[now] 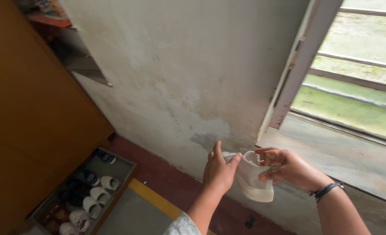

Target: The person wipes a pair of white sneakers with a dark cloth on a window sill, then places them into a drawer in a wooden cabinet. The person repeats this process with a second pair of white sneakers, arranging them neatly in the drawer alongside other shoes.

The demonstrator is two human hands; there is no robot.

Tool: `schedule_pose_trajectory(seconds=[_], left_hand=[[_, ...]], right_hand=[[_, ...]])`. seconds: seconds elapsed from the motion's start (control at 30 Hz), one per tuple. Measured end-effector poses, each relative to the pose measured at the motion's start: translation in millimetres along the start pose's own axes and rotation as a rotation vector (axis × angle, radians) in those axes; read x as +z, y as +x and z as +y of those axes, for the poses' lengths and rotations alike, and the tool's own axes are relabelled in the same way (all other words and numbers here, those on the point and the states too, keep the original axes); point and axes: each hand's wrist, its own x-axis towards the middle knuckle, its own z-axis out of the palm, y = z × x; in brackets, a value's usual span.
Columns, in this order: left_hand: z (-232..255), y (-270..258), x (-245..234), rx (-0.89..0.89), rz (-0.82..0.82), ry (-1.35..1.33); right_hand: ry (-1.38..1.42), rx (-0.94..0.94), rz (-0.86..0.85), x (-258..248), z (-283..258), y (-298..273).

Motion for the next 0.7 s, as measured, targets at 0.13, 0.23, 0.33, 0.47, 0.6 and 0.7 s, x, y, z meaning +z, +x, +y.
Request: schedule_pose_trajectory(seconds=[0.13, 0.23, 0.33, 0.47, 0.6, 0.7], left_hand=[[-33, 8, -25, -0.017, 0.211, -0.172], [-61, 16, -57, -0.029, 0.359, -0.29], [-74, 9, -99, -0.387, 0.146, -0.621], [-91, 0, -140, -0.335, 0.149, -0.828], [-120, 8, -174, -0.317, 0.222, -0.899], [-138, 17, -203, -0.273, 0.287, -0.929]], right_hand=[[-0.241, -0.208, -0.061, 43, -46, 2], [-0.255, -0.215, -0.051, 79, -72, 10], [-0.191, -0.389, -0.073, 105, -87, 24], [-0.213, -0.363, -0.148, 146, -102, 47], [-0.199, -0.39, -0.181, 183, -125, 64], [-0.248, -0.446, -0.209, 210, -147, 77]])
